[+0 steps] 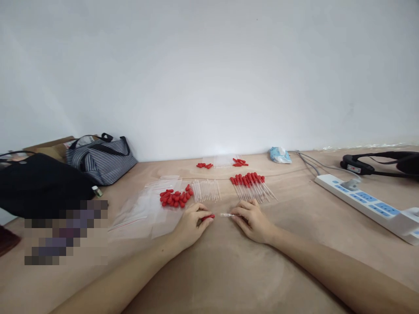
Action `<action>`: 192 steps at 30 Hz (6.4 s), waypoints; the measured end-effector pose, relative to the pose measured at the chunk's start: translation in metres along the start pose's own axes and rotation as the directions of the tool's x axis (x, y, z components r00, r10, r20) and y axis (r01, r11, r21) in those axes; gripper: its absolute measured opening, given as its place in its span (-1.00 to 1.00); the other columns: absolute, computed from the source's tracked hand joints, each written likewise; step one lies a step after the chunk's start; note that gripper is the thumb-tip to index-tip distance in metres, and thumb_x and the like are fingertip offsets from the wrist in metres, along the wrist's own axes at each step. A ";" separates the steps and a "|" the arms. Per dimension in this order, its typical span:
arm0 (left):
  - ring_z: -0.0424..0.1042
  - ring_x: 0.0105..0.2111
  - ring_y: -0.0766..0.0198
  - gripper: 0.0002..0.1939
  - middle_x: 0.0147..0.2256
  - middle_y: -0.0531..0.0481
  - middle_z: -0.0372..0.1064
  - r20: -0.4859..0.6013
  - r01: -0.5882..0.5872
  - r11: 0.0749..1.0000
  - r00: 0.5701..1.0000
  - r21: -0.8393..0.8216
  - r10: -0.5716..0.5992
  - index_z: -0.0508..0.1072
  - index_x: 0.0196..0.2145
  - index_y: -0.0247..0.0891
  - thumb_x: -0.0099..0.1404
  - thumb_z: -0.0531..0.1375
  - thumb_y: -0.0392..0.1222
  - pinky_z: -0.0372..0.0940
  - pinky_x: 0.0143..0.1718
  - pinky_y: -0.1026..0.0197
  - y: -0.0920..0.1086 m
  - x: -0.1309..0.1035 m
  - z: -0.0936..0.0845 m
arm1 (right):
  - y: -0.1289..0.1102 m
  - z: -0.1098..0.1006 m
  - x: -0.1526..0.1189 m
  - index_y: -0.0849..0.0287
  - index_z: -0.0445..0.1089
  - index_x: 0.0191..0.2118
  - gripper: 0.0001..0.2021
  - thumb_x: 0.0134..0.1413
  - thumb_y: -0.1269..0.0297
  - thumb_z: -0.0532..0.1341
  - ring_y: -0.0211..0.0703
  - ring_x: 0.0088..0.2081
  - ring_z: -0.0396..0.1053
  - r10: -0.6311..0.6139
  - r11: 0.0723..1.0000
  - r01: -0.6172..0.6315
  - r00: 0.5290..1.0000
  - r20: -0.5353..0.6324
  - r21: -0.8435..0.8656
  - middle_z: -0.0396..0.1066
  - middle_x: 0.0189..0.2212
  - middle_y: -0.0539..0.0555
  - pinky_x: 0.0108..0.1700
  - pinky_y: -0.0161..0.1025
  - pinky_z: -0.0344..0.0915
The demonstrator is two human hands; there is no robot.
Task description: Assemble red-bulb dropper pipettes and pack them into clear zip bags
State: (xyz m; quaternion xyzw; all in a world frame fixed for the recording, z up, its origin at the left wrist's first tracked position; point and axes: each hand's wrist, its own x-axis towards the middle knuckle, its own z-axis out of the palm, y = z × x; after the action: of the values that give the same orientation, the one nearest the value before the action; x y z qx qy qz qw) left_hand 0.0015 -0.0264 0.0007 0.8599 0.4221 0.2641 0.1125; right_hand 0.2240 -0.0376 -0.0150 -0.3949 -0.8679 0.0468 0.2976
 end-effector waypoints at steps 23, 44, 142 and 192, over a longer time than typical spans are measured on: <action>0.37 -0.40 0.26 -0.80 -0.43 0.02 0.41 0.058 0.086 0.941 0.996 -0.328 -0.071 0.38 -0.35 -0.28 0.24 0.01 -0.16 0.24 -0.35 0.26 0.008 0.001 0.005 | -0.010 0.004 0.007 0.17 0.30 -0.29 -0.85 0.11 0.35 0.01 -0.29 -0.41 0.22 -0.062 0.998 0.062 0.998 0.002 -0.006 0.34 -0.42 0.01 -0.28 -0.25 -0.06; 0.36 -0.43 0.30 -0.83 -0.49 0.03 0.38 0.051 -0.232 0.973 0.972 0.018 0.230 0.34 -0.38 -0.24 0.22 -0.04 -0.26 0.03 -0.04 0.06 0.014 -0.006 0.006 | -0.017 0.001 0.005 0.21 0.37 -0.38 -0.74 0.11 0.37 -0.06 -0.29 -0.49 0.11 -0.187 0.973 0.188 0.982 0.020 -0.132 0.29 -0.51 0.04 -0.32 -0.22 -0.12; 0.38 -0.37 0.31 -0.87 -0.36 0.02 0.41 -0.044 -0.143 0.970 0.990 -0.199 0.137 0.40 -0.30 -0.25 0.23 0.06 -0.27 0.27 -0.31 0.28 0.005 -0.002 0.005 | -0.007 -0.003 -0.003 0.15 0.32 -0.26 -0.85 0.09 0.34 0.03 -0.26 -0.33 0.27 -0.060 0.997 0.060 0.998 0.001 -0.043 0.37 -0.38 0.03 -0.20 -0.20 -0.07; 0.30 -0.09 0.18 -0.71 -0.09 -0.11 0.31 0.001 -0.128 0.992 0.992 -0.018 0.128 0.33 -0.10 -0.23 0.19 0.07 -0.24 0.22 -0.09 0.11 -0.001 -0.004 -0.005 | 0.010 -0.013 0.024 0.13 0.39 -0.35 -0.83 0.01 0.32 0.05 -0.17 -0.36 0.30 0.342 0.931 -0.350 0.936 -0.088 -0.101 0.42 -0.45 0.04 -0.31 -0.25 0.00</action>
State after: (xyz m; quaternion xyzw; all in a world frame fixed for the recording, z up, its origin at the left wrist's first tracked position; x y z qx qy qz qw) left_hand -0.0038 -0.0285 0.0026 0.8845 0.3637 0.2734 0.1035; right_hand 0.2254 -0.0157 0.0035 -0.5594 -0.7753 0.0345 0.2912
